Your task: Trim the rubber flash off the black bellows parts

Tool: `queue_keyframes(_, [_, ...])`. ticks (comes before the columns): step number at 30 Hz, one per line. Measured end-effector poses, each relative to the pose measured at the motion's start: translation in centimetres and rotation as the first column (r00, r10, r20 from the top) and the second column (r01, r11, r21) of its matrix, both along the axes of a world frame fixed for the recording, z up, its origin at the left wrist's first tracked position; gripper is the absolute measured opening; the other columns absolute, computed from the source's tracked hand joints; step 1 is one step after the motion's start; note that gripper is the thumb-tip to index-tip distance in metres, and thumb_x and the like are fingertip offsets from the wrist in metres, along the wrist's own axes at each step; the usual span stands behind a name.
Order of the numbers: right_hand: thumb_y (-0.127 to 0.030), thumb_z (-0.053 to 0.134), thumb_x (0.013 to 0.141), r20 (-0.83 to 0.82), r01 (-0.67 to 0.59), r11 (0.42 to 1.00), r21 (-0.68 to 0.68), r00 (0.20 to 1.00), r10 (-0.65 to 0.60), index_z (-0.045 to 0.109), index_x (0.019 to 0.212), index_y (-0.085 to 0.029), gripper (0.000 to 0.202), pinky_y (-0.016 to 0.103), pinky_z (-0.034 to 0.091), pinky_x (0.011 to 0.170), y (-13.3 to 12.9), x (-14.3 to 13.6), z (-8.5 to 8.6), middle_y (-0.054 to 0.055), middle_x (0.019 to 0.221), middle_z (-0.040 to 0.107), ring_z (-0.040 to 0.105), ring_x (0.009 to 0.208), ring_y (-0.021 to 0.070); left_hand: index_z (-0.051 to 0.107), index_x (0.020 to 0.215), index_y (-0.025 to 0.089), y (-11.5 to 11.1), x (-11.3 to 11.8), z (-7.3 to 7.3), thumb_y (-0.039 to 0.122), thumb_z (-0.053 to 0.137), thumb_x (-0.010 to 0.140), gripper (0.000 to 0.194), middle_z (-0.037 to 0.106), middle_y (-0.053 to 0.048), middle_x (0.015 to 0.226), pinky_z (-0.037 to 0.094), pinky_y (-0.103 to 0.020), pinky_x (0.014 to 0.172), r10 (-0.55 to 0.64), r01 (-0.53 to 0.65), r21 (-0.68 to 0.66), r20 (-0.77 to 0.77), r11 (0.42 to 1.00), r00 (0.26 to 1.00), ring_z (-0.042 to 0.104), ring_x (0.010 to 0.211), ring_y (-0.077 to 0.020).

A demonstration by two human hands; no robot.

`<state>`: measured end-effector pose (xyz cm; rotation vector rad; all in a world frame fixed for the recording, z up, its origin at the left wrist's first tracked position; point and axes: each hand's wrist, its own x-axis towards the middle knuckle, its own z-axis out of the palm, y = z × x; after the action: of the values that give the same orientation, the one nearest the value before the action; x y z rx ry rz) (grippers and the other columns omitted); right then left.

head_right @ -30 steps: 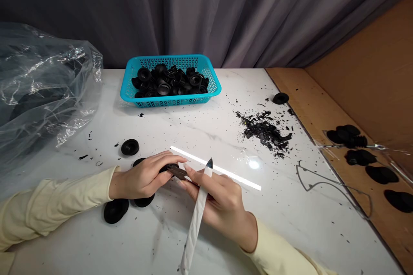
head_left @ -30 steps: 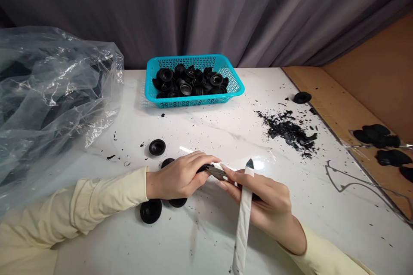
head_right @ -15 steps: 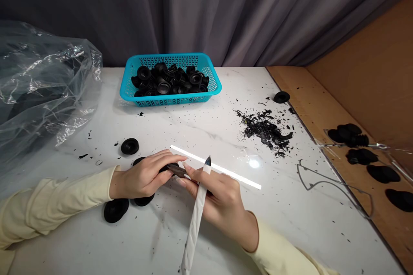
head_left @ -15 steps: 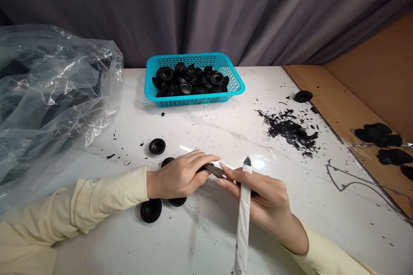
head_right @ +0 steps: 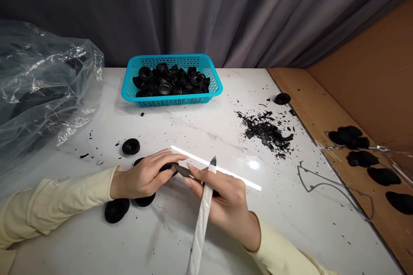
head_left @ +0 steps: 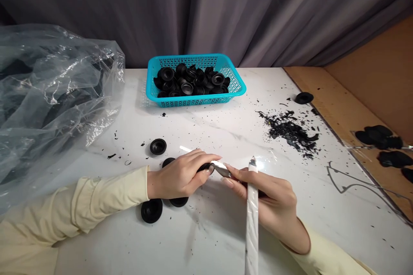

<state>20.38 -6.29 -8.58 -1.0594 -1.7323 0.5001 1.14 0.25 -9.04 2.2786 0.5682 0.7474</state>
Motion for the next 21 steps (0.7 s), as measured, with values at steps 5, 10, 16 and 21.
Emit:
queue_keyframes(5, [-0.008,0.066,0.082,0.02,-0.006,1.0,0.027,1.0,0.005,0.068,0.097,-0.017,0.018,0.025,0.042,0.041,0.02,0.09,-0.08,0.004,0.066,0.066,0.051,0.044,0.0132,0.049,0.115,0.01,0.0,-0.06,0.07,0.015,0.034,0.091,0.029,0.065,-0.013,0.095,0.053,-0.033,0.078,0.002,-0.002,-0.01,-0.011,1.0,1.0,0.061,0.088,-0.0199])
queue_keyframes(10, [-0.009,0.067,0.082,0.045,0.0,1.0,0.024,0.999,-0.001,0.068,0.097,-0.015,0.016,0.026,0.041,0.04,-0.01,0.14,-0.5,0.006,0.066,0.067,0.051,0.043,0.0129,0.049,0.115,0.009,0.03,-0.1,0.1,0.015,0.034,0.09,0.029,0.065,-0.014,0.098,0.053,-0.033,0.08,-0.017,0.017,0.003,-0.012,1.0,1.0,0.062,0.09,-0.0204])
queue_keyframes(16, [-0.01,0.065,0.085,0.064,-0.011,1.0,0.017,0.998,0.01,0.067,0.099,-0.017,0.017,0.025,0.043,0.041,-0.16,0.01,-0.42,0.005,0.068,0.069,0.054,0.044,0.013,0.048,0.116,0.01,0.05,-0.08,-0.02,0.014,0.035,0.09,0.03,0.065,-0.013,0.097,0.053,-0.034,0.08,-0.018,0.018,0.014,-0.024,1.0,1.0,0.061,0.089,-0.0202])
queue_keyframes(21, [-0.015,0.062,0.088,0.077,0.003,1.0,0.005,0.997,-0.004,0.067,0.099,-0.019,0.013,0.025,0.045,0.043,-0.01,0.12,-0.21,0.003,0.071,0.069,0.057,0.047,0.0136,0.049,0.115,0.012,0.09,-0.07,0.04,0.016,0.036,0.09,0.029,0.065,-0.011,0.095,0.053,-0.033,0.078,-0.009,0.009,0.003,0.0,1.0,1.0,0.061,0.088,-0.0198])
